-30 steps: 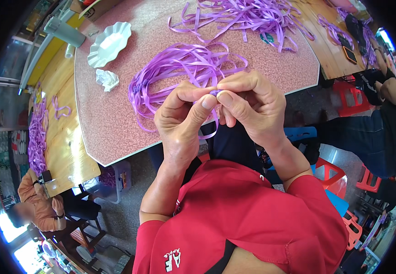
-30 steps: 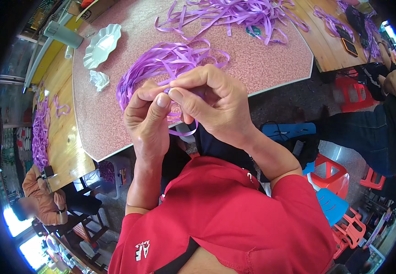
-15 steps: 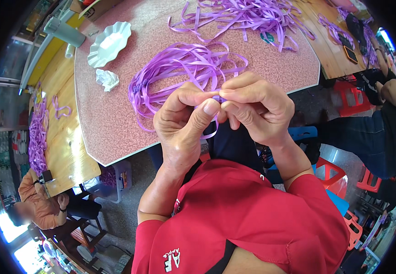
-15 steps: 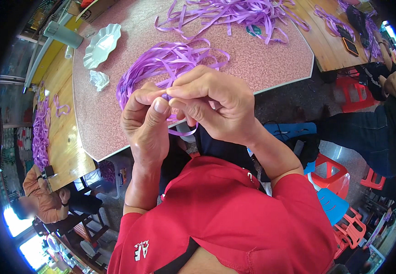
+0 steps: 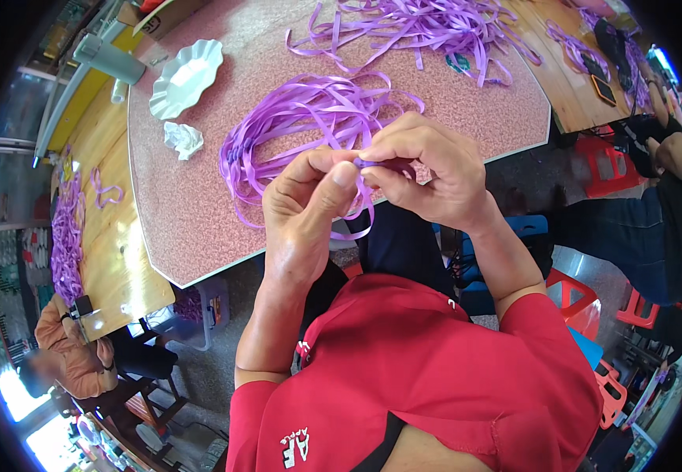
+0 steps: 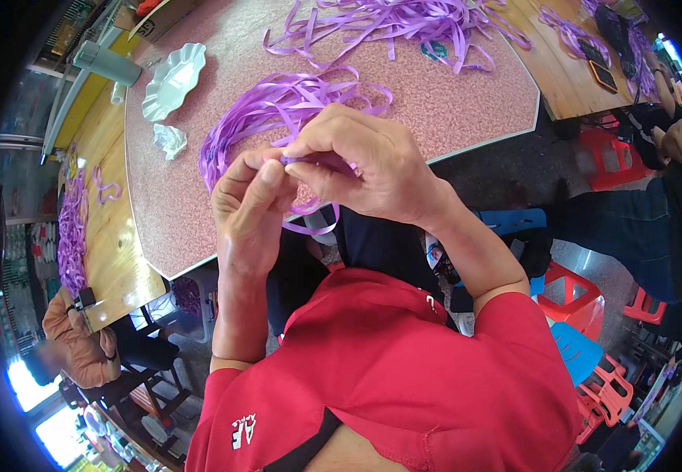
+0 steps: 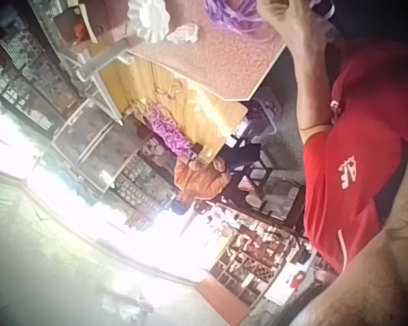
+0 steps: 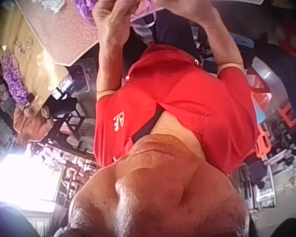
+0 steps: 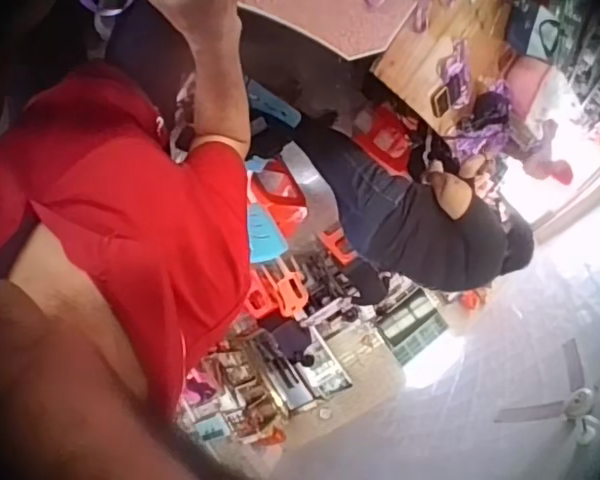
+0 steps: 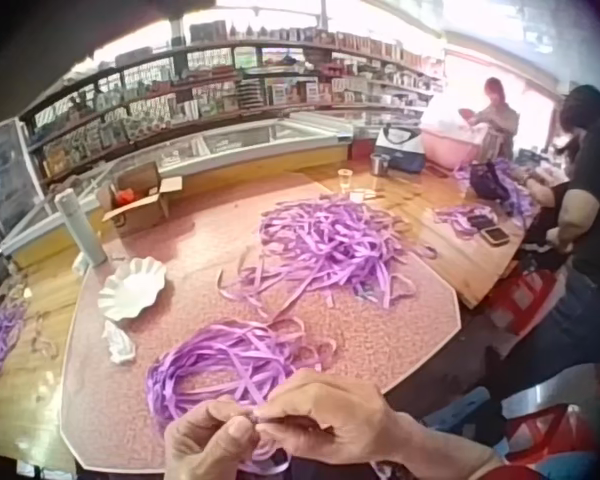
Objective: Tying knots in purple plastic strips at a factory workbench.
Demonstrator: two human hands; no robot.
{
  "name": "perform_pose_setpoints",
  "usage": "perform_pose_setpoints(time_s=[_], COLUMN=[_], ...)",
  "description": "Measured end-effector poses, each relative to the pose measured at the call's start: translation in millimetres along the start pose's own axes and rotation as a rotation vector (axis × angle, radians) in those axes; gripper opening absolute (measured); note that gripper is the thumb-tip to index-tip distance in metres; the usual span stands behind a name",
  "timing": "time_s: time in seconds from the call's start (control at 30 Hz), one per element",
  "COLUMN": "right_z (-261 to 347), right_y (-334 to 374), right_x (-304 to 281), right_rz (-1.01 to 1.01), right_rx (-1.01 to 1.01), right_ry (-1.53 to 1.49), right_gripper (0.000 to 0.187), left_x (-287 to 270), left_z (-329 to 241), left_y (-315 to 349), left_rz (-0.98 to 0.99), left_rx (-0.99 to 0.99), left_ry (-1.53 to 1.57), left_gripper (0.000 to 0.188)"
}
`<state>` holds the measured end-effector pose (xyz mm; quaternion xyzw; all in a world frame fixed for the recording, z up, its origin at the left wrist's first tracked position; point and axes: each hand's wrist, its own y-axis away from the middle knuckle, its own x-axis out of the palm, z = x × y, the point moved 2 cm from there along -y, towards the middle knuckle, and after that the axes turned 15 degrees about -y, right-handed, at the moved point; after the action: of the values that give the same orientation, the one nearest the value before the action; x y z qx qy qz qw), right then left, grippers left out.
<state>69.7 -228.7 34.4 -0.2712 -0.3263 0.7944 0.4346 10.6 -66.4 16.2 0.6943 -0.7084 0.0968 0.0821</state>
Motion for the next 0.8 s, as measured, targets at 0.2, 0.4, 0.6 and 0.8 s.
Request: perform_pose_setpoints(time_s=[0.2,0.4,0.6,0.8], right_z=[-3,-2,4,6], right_y=[9,15,13,12], right_x=[1,6,7,4], right_rz=[-0.045,-0.095,-0.080,-0.087], right_rx=[0.088,0.235,0.298,0.355], right_ry=[-0.026,-0.251,-0.434,-0.543], right_gripper=[0.021,0.018,0.016,0.016], left_x=[7,11,8,10], left_z=[7,12,15,12], left_y=[1,1,-2,2], left_rz=[-0.018,-0.038,0.027,0.046], left_rx=[0.104,0.280,0.392,0.391], left_ry=[-0.178,-0.507,-0.459,-0.409], left_gripper=[0.030,0.038,0.037,0.036])
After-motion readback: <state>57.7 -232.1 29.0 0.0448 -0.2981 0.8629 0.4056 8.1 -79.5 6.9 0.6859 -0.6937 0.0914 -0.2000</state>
